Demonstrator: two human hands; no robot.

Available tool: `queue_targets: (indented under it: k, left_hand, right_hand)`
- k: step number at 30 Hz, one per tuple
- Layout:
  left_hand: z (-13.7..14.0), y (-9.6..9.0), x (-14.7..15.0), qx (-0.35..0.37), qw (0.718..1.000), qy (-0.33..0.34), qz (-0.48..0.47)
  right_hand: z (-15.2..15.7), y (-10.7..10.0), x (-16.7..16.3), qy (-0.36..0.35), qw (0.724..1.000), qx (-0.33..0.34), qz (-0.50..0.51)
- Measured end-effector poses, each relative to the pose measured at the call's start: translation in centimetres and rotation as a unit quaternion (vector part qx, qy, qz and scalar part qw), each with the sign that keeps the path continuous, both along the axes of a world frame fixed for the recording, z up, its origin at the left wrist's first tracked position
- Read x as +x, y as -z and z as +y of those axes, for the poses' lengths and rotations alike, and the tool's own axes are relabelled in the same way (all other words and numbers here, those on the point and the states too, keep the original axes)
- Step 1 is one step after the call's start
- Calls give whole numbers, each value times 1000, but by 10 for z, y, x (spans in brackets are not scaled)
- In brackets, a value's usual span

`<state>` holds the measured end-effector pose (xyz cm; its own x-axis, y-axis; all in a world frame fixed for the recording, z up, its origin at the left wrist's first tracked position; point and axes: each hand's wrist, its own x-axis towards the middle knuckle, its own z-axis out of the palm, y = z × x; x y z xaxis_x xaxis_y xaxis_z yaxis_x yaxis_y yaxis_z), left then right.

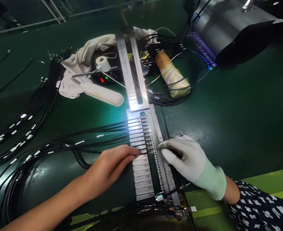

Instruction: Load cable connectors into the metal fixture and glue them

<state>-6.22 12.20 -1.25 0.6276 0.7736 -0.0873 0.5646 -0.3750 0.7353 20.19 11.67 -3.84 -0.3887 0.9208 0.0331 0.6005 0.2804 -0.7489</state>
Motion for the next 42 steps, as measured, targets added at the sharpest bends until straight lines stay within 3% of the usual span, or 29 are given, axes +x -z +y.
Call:
queue_targets:
  k: [3,7,13,19,24,26,30,31,34,37,42]
  left_hand:
    - [-13,7,-6,99,992,38,66]
    - [-32,19,-12,254,954,-6,159]
    - [-35,21,-7,281,942,35,179]
    - [-17,14,23,317,918,87,222]
    - [-18,5,38,302,919,64,247]
    - [-34,-4,27,287,922,46,257]
    - [-99,-14,-11,187,964,0,189]
    - [-117,-12,-19,179,965,-27,189]
    - [-155,2,-38,241,937,-71,245]
    - [-152,14,-54,290,929,-1,231]
    - [-87,13,-103,296,930,127,176]
  right_hand:
    - [0,0,0,0,1000,-2,4]
    - [1,1,1,-1,1000,5,5]
    - [3,1,-1,4,1000,4,-15]
    - [2,5,-2,16,999,36,-23]
    - [-3,10,3,-5,998,54,-16]
    - [-4,14,8,-18,998,50,-12]
    - [-1,28,17,-6,999,32,-43]
    - [0,31,18,-2,998,33,-46]
    - [2,33,18,8,998,40,-51]
    - [1,32,18,17,998,34,-59]
    - [0,30,17,11,998,0,-65]
